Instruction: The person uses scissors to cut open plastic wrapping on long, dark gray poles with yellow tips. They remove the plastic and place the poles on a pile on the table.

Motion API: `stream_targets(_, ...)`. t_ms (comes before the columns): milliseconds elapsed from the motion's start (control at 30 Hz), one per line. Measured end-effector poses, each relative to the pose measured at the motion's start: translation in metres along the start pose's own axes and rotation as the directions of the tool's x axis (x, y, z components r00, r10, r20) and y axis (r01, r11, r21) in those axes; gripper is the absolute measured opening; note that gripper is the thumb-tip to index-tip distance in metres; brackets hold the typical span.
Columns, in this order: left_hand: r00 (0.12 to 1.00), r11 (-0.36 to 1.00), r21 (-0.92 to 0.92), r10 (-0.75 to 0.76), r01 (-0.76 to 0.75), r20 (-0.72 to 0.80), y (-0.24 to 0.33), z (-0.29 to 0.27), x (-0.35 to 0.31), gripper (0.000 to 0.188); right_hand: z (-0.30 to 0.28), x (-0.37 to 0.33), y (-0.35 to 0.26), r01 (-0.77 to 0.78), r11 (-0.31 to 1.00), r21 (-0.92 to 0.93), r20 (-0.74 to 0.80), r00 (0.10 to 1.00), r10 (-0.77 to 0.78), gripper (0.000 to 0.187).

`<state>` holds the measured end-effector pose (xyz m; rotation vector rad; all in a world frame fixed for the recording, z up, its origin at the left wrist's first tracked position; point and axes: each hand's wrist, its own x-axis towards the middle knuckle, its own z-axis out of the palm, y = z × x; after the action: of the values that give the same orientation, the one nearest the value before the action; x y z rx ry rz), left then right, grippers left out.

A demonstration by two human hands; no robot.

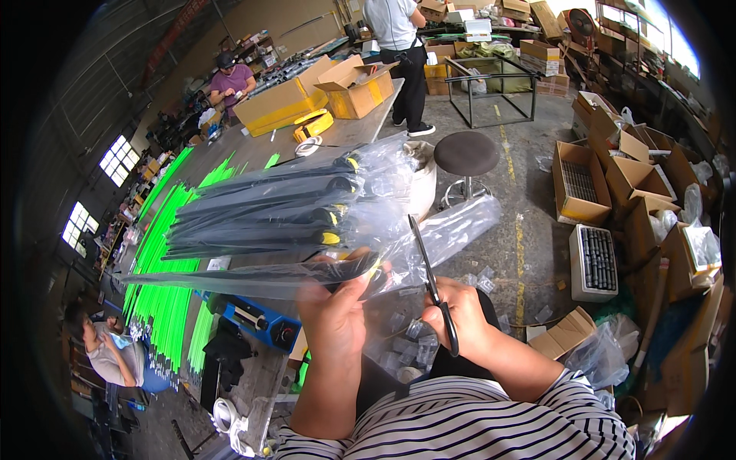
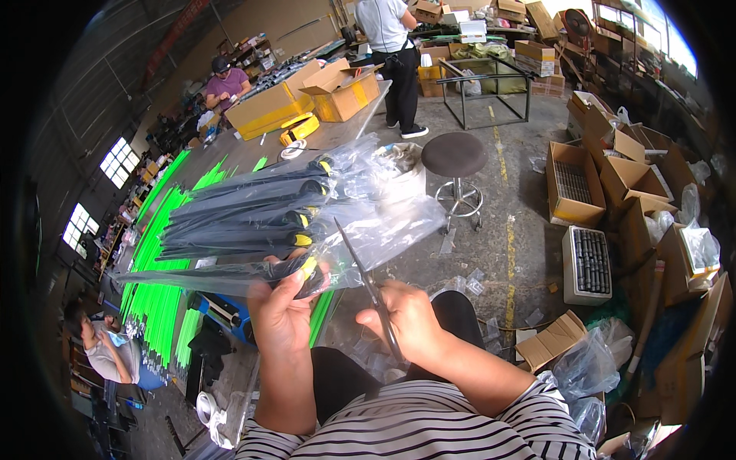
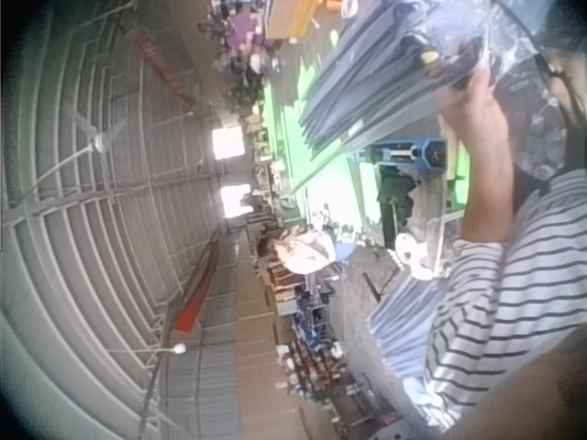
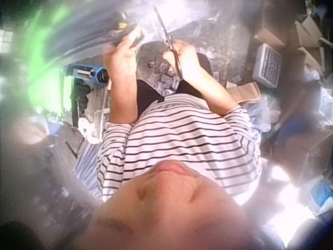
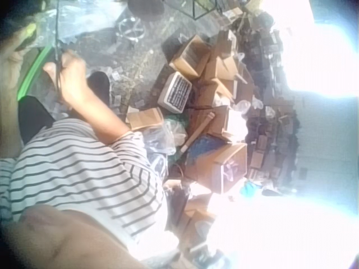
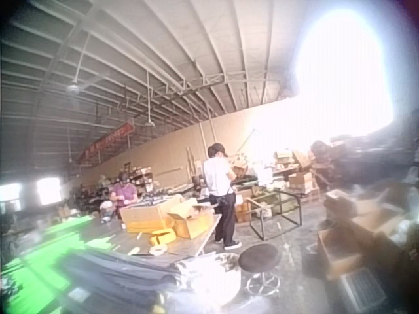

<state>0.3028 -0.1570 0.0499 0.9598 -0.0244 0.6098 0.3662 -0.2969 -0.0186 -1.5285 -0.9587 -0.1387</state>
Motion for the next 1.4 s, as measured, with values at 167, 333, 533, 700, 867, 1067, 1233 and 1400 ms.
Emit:
stream_targets(167,0.996,0.999,0.005,0.042,-0.041,-0.078,0.013,-0.004,-0.011,0.031,0.017,0.006,0.003,-0.010,0.997,0.082,-0.099,0.995,0.019,0.053)
stream_targets(333,0.994,0.966,0.238,0.106,-0.102,-0.005,0.039,-0.019,-0.027,0.022,0.028,-0.025,0.061,-0.472,0.765,0.438,-0.168,0.793,0.586,0.052)
stream_targets(533,0.961,0.899,0.366,0.275,-0.242,-0.041,0.159,-0.067,-0.101,0.022,0.024,-0.051,0.098,-0.660,0.457,0.596,0.200,0.673,0.712,0.055)
stream_targets(700,0.785,0.865,0.501,0.289,0.031,-0.548,0.199,-0.167,-0.205,0.019,0.046,-0.076,0.116,-0.810,0.250,0.531,0.551,0.554,0.624,0.053)
stream_targets(867,0.312,0.879,0.297,0.183,0.372,-0.932,0.196,-0.296,-0.330,0.030,0.063,-0.116,0.204,-0.883,0.126,0.452,0.693,0.437,0.574,0.053)
stream_targets(1067,0.079,0.911,-0.028,-0.067,0.411,-0.995,0.155,-0.374,-0.434,0.022,0.114,-0.111,0.180,-0.926,0.105,0.363,0.674,0.339,0.657,0.054)
stream_targets(1233,0.125,0.919,-0.230,-0.282,0.320,-0.951,0.133,-0.415,-0.479,0.018,0.131,-0.109,0.175,-0.938,0.118,0.327,0.680,0.320,0.660,0.056)
stream_targets(1400,0.028,0.772,-0.112,-0.166,0.626,-0.986,0.138,-0.409,-0.451,0.028,0.116,-0.110,0.176,-0.915,0.149,0.374,0.639,0.371,0.674,0.058)
